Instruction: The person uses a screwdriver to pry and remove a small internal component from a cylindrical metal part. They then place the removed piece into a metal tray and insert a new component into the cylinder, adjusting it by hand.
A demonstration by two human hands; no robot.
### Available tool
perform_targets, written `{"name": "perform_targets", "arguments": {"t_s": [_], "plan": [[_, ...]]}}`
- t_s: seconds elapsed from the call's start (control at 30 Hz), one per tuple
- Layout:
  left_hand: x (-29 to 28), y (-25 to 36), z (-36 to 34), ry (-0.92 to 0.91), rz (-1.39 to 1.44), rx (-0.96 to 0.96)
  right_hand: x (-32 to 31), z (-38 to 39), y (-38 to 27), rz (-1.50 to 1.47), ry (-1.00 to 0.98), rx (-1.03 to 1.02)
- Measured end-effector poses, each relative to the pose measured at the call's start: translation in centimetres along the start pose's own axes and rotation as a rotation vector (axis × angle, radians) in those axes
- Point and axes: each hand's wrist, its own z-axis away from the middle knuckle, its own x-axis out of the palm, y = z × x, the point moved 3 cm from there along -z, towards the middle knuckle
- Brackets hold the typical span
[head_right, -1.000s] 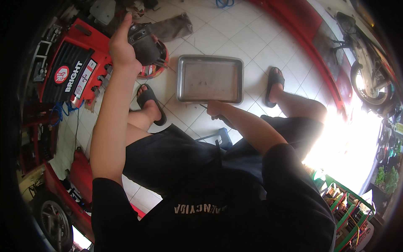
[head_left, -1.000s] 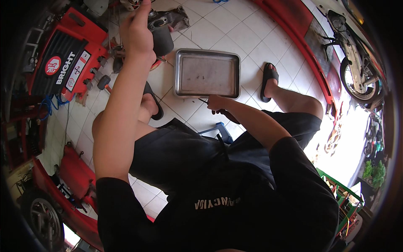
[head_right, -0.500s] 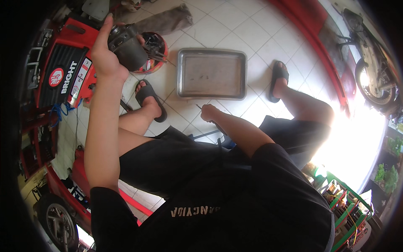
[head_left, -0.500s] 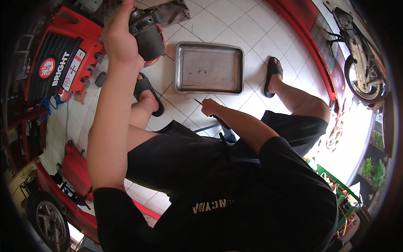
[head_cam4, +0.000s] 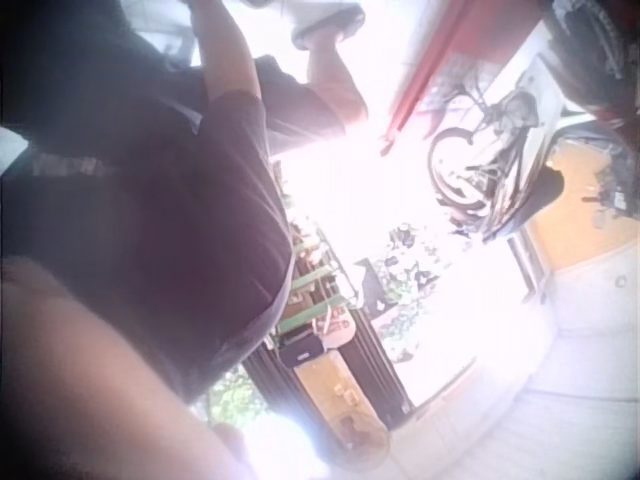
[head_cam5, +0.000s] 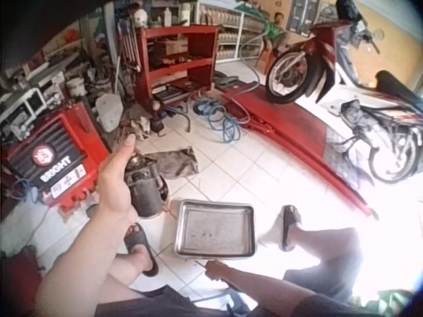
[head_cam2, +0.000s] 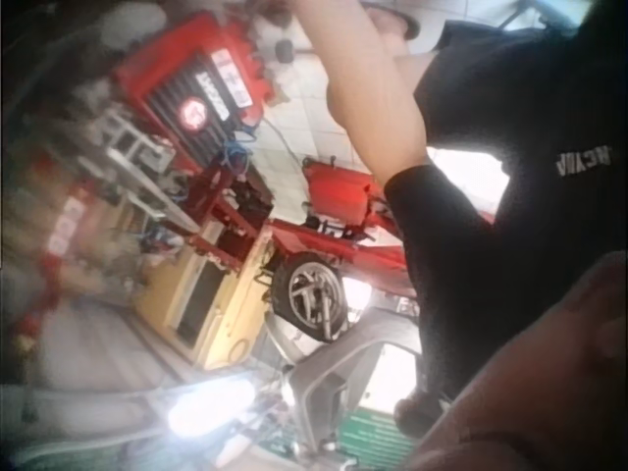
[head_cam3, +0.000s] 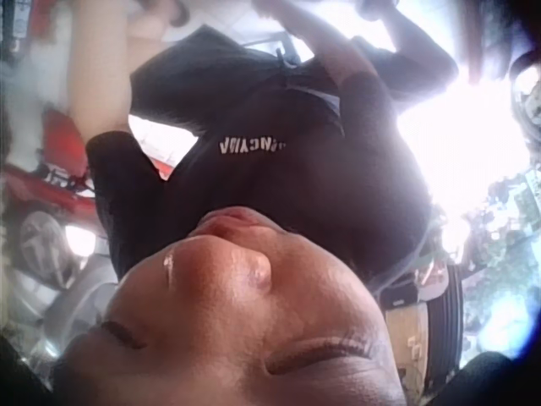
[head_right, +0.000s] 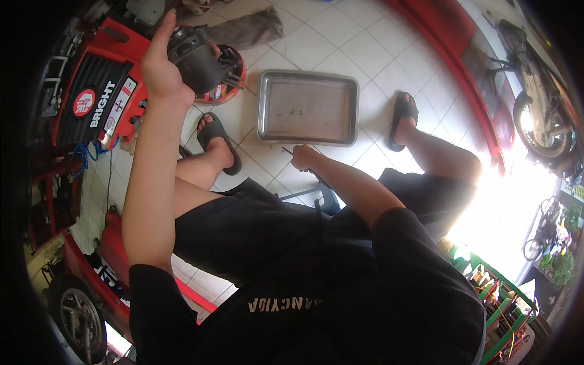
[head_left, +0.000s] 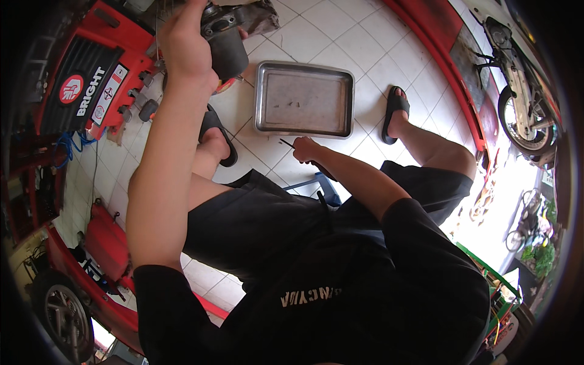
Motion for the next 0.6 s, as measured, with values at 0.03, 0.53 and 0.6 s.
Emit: {"name": "perform_targets", "arguments": {"t_s": [0.03, 0.53, 0.6], "plan": [[-0.1, 0.0, 0.1, 0.007, -0.002, -0.003, 0.7, 0.0, 0.0, 0.036, 0.008, 0.018], [0.6, -0.9, 0.2, 0.002, -0.030, -0.047, 4.3, -2.4, 3.0, -0.071, 0.028, 0.076], [0.8, -1.0, 0.2, -0.011, -0.038, -0.036, 4.2, -2.4, 2.9, -0.060, 0.033, 0.072]]}}
